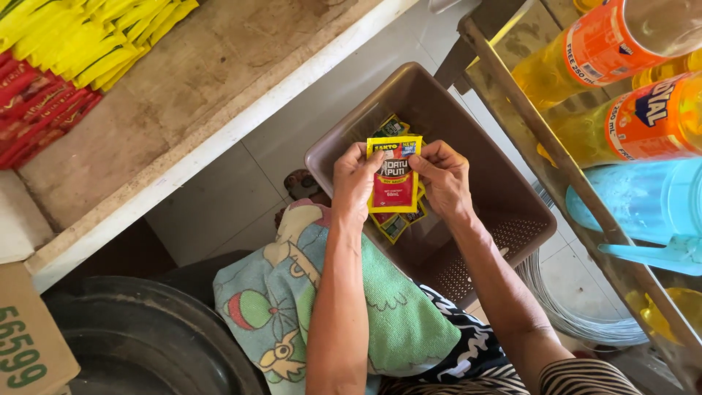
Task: Organizing various seasoning and spice packets from a shelf into a sorting basket.
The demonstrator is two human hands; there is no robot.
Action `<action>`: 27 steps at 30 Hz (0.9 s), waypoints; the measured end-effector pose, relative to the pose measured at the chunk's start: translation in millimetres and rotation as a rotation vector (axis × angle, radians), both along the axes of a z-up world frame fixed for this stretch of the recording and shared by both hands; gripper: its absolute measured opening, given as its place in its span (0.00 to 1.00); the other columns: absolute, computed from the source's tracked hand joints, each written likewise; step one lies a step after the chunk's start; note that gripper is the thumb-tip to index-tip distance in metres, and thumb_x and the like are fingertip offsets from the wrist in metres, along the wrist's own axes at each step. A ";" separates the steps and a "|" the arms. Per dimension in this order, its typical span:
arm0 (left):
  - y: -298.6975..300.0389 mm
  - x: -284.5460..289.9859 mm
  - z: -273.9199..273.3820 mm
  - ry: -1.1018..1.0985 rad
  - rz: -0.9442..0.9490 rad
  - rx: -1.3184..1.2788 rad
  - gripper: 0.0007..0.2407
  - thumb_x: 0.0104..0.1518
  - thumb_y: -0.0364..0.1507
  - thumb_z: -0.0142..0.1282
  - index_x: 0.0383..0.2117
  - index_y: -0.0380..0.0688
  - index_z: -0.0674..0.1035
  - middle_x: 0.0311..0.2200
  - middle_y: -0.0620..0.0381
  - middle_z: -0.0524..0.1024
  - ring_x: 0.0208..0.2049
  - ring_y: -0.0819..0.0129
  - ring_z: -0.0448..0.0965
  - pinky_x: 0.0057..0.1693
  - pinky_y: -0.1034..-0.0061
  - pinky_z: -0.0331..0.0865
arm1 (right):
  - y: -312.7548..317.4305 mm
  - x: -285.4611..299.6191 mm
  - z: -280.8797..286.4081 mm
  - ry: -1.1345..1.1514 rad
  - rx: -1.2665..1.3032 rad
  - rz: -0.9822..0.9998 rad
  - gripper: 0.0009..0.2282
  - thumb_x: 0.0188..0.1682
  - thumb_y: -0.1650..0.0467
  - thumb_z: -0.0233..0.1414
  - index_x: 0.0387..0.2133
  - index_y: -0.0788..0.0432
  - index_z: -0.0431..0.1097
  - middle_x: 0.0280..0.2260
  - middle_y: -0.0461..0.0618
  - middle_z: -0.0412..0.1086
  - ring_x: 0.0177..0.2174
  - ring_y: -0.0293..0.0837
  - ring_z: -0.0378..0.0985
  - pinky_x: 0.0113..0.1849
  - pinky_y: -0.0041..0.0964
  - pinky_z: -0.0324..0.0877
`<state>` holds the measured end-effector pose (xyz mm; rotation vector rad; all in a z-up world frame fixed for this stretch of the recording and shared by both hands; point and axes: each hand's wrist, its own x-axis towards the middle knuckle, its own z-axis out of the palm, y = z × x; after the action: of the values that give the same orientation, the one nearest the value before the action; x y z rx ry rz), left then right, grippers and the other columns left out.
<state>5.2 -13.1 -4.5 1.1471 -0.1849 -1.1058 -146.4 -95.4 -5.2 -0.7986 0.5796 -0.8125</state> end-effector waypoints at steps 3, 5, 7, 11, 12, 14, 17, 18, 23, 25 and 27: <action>3.0 0.3 51.0 -0.011 -0.027 0.093 0.03 0.59 0.22 0.59 0.37 0.37 0.78 0.31 0.53 0.81 0.29 0.72 0.80 0.39 0.75 0.78 | -1.0 2.1 -3.3 -0.023 0.010 -0.019 0.03 0.52 0.81 0.57 0.32 0.67 0.71 0.33 0.54 0.77 0.33 0.39 0.80 0.39 0.34 0.78; 0.9 -2.1 34.0 -0.025 -0.025 0.065 0.04 0.59 0.22 0.60 0.38 0.36 0.79 0.32 0.53 0.81 0.30 0.72 0.81 0.39 0.75 0.77 | 0.7 1.9 2.4 -0.018 -0.001 -0.004 0.03 0.52 0.81 0.57 0.32 0.66 0.71 0.33 0.55 0.77 0.33 0.38 0.80 0.40 0.33 0.77; 0.6 -2.3 32.3 -0.041 -0.024 0.035 0.05 0.59 0.22 0.60 0.38 0.36 0.80 0.32 0.53 0.82 0.31 0.73 0.81 0.38 0.76 0.76 | 1.1 1.8 7.4 -0.015 -0.013 0.009 0.03 0.52 0.81 0.58 0.32 0.66 0.71 0.33 0.55 0.77 0.33 0.38 0.79 0.40 0.32 0.77; 2.9 -0.7 47.0 -0.072 -0.035 0.133 0.05 0.58 0.23 0.59 0.38 0.36 0.81 0.32 0.51 0.83 0.29 0.70 0.83 0.36 0.74 0.78 | -0.1 1.2 15.1 0.104 -0.027 0.053 0.02 0.52 0.78 0.58 0.35 0.66 0.73 0.33 0.51 0.77 0.33 0.35 0.78 0.38 0.29 0.75; 2.9 -0.4 47.7 -0.068 -0.041 0.156 0.05 0.59 0.23 0.59 0.38 0.36 0.81 0.31 0.51 0.83 0.29 0.69 0.83 0.36 0.73 0.78 | -0.7 1.4 16.9 0.163 -0.045 0.064 0.04 0.51 0.76 0.58 0.37 0.66 0.74 0.33 0.50 0.78 0.32 0.34 0.78 0.38 0.27 0.74; 2.1 -2.3 32.1 -0.049 -0.034 0.086 0.05 0.59 0.22 0.59 0.39 0.35 0.81 0.32 0.51 0.83 0.30 0.71 0.83 0.37 0.74 0.78 | -1.6 -1.5 14.5 0.196 -0.114 0.057 0.04 0.52 0.76 0.58 0.36 0.66 0.74 0.33 0.50 0.77 0.32 0.34 0.77 0.37 0.27 0.73; 1.1 -3.7 19.2 -0.019 -0.029 0.002 0.06 0.60 0.22 0.59 0.40 0.34 0.81 0.34 0.51 0.83 0.32 0.72 0.82 0.38 0.75 0.77 | 0.5 -2.2 16.5 0.293 -0.226 0.023 0.04 0.52 0.75 0.59 0.36 0.66 0.74 0.32 0.49 0.77 0.31 0.33 0.76 0.36 0.27 0.72; 0.8 -3.9 16.7 -0.008 -0.027 -0.016 0.06 0.60 0.22 0.59 0.40 0.34 0.81 0.34 0.51 0.83 0.32 0.72 0.82 0.39 0.75 0.77 | 1.7 -1.7 18.3 0.356 -0.275 0.000 0.04 0.53 0.75 0.59 0.36 0.66 0.74 0.31 0.49 0.77 0.31 0.33 0.75 0.35 0.26 0.71; 2.7 -0.5 24.7 0.052 0.002 -0.009 0.06 0.59 0.22 0.59 0.40 0.35 0.81 0.34 0.51 0.83 0.31 0.71 0.82 0.39 0.74 0.77 | 4.0 -0.6 23.8 0.233 -0.193 0.080 0.06 0.53 0.75 0.58 0.40 0.67 0.72 0.35 0.50 0.76 0.34 0.33 0.76 0.39 0.27 0.73; 2.3 -0.5 16.8 0.074 0.012 -0.040 0.07 0.59 0.22 0.60 0.41 0.34 0.81 0.35 0.52 0.83 0.32 0.71 0.82 0.40 0.74 0.77 | 6.3 -3.6 28.0 0.163 -0.146 0.124 0.09 0.51 0.75 0.57 0.43 0.66 0.71 0.37 0.50 0.77 0.36 0.34 0.77 0.42 0.28 0.74; 2.3 0.0 14.8 0.113 0.008 -0.106 0.07 0.60 0.22 0.60 0.42 0.34 0.81 0.35 0.51 0.83 0.33 0.70 0.82 0.41 0.73 0.78 | 7.2 -9.3 24.8 0.163 -0.179 0.210 0.13 0.50 0.75 0.58 0.47 0.67 0.69 0.40 0.50 0.76 0.39 0.34 0.77 0.44 0.28 0.72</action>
<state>5.2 -10.8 10.4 0.9875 -0.1490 -1.1368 -155.7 -88.1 19.6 -1.0781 0.5608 -0.6148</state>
